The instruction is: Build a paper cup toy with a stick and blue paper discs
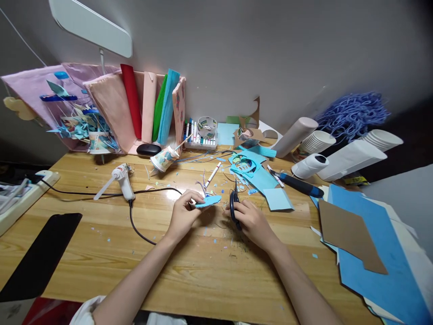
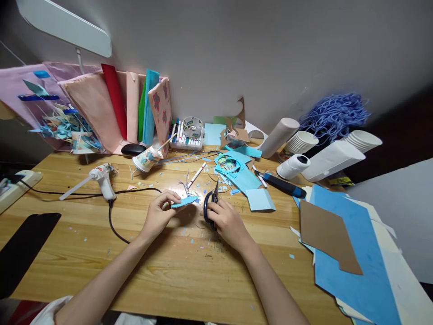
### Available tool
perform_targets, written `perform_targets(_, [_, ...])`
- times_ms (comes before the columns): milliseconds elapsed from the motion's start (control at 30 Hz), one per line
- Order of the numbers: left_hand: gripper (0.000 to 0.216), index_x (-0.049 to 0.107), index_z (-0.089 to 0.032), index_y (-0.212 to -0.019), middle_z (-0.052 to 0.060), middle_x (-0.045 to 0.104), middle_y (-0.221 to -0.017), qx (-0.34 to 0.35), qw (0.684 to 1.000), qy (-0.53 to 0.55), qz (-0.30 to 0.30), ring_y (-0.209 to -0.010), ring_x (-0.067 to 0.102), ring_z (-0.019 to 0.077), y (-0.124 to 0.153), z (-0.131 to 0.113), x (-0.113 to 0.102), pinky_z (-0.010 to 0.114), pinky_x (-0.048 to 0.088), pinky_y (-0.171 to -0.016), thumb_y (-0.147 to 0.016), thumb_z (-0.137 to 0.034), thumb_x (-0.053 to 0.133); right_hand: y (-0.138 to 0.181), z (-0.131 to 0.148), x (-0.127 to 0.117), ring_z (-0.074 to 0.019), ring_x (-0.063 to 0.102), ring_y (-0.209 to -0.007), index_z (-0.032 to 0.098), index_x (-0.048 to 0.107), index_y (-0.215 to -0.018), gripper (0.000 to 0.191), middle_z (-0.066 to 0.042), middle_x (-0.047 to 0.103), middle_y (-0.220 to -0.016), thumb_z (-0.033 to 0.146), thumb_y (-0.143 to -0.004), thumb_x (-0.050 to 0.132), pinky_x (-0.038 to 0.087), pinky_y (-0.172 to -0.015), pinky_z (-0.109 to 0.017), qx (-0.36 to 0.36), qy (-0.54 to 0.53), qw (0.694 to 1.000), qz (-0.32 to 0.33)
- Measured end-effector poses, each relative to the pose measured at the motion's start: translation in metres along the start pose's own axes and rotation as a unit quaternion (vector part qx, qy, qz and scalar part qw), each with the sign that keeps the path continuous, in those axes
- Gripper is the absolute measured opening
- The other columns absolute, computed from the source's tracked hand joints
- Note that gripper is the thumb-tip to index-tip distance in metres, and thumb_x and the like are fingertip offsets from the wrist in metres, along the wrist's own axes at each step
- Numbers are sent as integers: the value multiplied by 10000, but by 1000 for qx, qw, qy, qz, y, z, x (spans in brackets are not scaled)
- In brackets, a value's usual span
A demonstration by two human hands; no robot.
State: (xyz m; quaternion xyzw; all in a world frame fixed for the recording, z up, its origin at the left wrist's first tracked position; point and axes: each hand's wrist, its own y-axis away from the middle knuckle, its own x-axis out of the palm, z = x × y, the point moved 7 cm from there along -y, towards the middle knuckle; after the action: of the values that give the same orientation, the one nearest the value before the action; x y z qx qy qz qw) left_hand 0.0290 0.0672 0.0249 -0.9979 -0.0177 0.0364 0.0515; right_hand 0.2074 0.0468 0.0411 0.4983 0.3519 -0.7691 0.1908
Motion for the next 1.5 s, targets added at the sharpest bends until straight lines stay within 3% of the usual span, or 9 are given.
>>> perform_targets(133, [107, 634, -182, -630, 36, 560, -838, 55, 997, -46, -16, -827, 546, 159, 4, -12, -4, 224, 408, -612, -647, -79, 611, 2, -2, -6, -198, 544, -757, 213, 675, -978, 330, -82, 674, -931, 45, -822, 439, 432, -630, -316, 17, -8, 999, -51])
perform_targets(300, [236, 667, -207, -671, 37, 545, -868, 143, 983, -111, 4, -841, 548, 161, 13, -26, 0, 294, 443, -748, -658, -14, 533, 9, -4, -23, -182, 622, -851, 237, 617, -1102, 352, -72, 674, -943, 79, -852, 426, 497, -705, -314, 37, -104, 979, -171])
perform_targets(467, [283, 663, -213, -713, 35, 533, -894, 167, 979, -118, 24, -870, 549, 160, 20, -26, 8, 298, 451, -780, -655, 18, 509, 8, 6, -20, -163, 643, -800, 250, 558, -1219, 402, -64, 688, -906, 97, -857, 472, 507, -665, -279, -15, -101, 983, -156])
perform_targets(600, [211, 635, -207, -763, 51, 530, -989, 90, 995, -31, 19, -947, 539, 174, 17, -16, 9, 308, 455, -823, -696, -44, 518, 11, 10, -22, -157, 642, -751, 241, 582, -1201, 364, -59, 686, -847, 135, -869, 475, 503, -633, -272, -26, -72, 981, -178])
perform_targets(767, [359, 499, -222, -1163, 85, 567, -1118, -154, 960, 208, 106, -905, 592, 178, 15, 17, 28, 312, 491, -771, -813, -300, 518, 14, 10, -25, -149, 643, -726, 262, 595, -1183, 368, -47, 698, -846, 125, -853, 509, 504, -615, -260, -22, -27, 979, -203])
perform_targets(933, [355, 614, -152, -1003, 69, 650, -965, -209, 951, 161, 160, -860, 601, 173, 17, 28, 38, 270, 478, -767, -727, -372, 655, 9, 19, -20, -139, 627, -726, 246, 587, -1191, 375, -41, 702, -855, 97, -868, 468, 486, -611, -247, -76, -14, 983, -163])
perform_targets(1067, [355, 621, -130, -891, 45, 649, -815, -195, 973, 108, 64, -720, 585, 148, 5, 34, 17, 240, 467, -653, -687, -416, 675, 3, 16, -17, -160, 590, -765, 279, 631, -1116, 327, -70, 672, -962, 152, -907, 415, 482, -648, -279, -70, -18, 992, -103])
perform_targets(1233, [375, 591, -131, -860, 45, 646, -825, -152, 984, 64, -73, -756, 592, 155, -8, 38, -15, 241, 464, -675, -662, -437, 682, 2, 2, -10, -190, 564, -857, 223, 682, -854, 259, -104, 614, -1098, 121, -883, 445, 473, -656, -297, -39, 10, 999, -10])
perform_targets(1500, [388, 565, -143, -822, 42, 647, -812, -150, 983, 66, -89, -751, 609, 159, -8, 41, -15, 260, 475, -678, -619, -441, 706, 5, 2, 5, -216, 547, -940, 198, 633, -715, 247, -59, 627, -1119, 5, -799, 504, 499, -682, -336, -42, 14, 995, 85])
